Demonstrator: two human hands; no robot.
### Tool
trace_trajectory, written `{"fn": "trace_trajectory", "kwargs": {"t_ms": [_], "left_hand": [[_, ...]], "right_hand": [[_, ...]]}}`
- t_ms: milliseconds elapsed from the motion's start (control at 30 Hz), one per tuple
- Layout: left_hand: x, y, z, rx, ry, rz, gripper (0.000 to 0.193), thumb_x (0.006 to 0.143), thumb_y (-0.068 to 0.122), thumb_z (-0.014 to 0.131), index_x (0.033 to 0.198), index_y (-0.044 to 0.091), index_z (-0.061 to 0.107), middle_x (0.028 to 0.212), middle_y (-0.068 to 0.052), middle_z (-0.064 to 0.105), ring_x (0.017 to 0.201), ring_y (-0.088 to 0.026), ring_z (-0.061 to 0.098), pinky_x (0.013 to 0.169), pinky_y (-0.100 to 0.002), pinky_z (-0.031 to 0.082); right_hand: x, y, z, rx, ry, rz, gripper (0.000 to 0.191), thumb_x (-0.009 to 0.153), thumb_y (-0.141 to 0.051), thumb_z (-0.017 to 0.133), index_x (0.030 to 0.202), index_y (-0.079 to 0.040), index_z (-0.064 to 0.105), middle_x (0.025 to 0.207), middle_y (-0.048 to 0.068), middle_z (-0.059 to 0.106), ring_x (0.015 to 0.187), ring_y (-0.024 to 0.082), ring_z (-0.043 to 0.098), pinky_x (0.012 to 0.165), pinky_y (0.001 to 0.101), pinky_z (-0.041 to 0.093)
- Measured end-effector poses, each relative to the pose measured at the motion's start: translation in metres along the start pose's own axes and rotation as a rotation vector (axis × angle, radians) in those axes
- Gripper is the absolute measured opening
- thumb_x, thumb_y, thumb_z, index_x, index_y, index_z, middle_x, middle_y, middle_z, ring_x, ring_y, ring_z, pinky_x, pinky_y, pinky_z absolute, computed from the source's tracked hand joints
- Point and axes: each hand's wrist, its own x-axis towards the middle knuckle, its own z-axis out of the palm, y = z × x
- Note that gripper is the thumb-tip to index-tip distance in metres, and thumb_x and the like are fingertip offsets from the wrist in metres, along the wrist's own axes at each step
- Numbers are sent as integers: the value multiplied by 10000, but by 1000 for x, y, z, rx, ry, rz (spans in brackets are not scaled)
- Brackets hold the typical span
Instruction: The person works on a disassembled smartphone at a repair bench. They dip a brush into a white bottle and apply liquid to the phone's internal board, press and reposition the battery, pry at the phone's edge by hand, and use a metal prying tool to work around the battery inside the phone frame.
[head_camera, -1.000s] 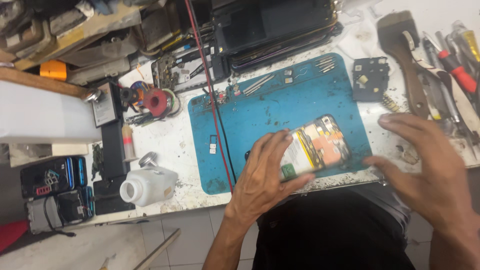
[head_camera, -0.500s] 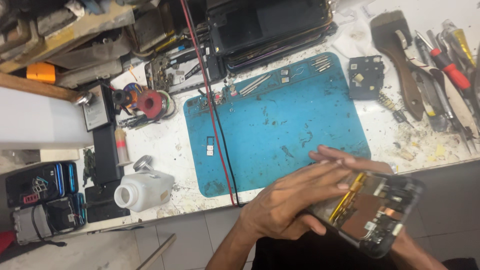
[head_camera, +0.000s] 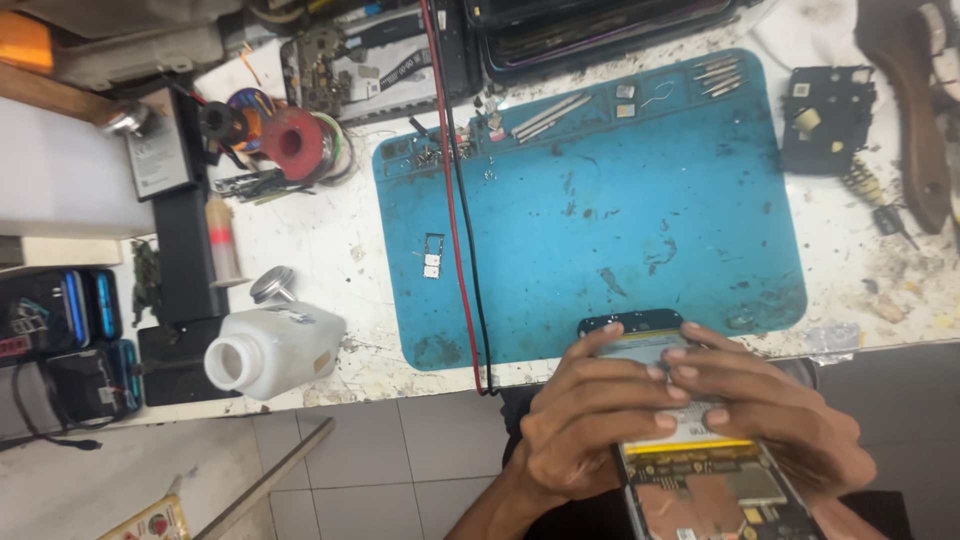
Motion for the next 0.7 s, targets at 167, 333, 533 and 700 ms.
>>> {"fn": "trace_trajectory", "kwargs": {"t_ms": [167, 333, 533, 700], "left_hand": [[-6, -8, -11, -12, -40, 3, 220, 933, 217, 739, 1128, 127, 691, 1123, -43, 764, 1164, -235, 726, 1228, -562, 490], [-9, -7, -13, -66, -13, -70, 224, 1003, 272, 739, 1192, 166, 684, 1176, -6, 757, 1231, -201, 718, 1247, -522, 482], [0, 4, -30, -61, -139, -138, 175, 1065, 280, 699, 1214, 190, 686, 1221, 11, 746, 1276, -176, 706, 1240, -487, 466], [10, 2, -31, -71, -128, -119, 154, 971, 252, 681, 1090, 158, 710, 1099, -21, 768, 1143, -207, 728, 1201, -567, 530]], "right_hand": [[5, -13, 3, 61, -19, 46, 306, 1103, -360, 498, 1139, -81, 619, 1216, 201, 714, 1255, 336, 709, 1233, 644, 456], [-4, -17, -11, -49, -227, 135, 203, 1031, -303, 610, 1166, -154, 578, 1194, 112, 737, 1226, 323, 716, 1189, 674, 431], [-10, -14, -18, -67, -303, 155, 147, 1024, -271, 597, 1154, -205, 617, 1180, 43, 740, 1221, 294, 729, 1156, 652, 443], [-11, -16, -23, -62, -341, 142, 153, 1011, -255, 592, 1145, -194, 630, 1188, 31, 728, 1218, 289, 726, 1142, 652, 444]]}}
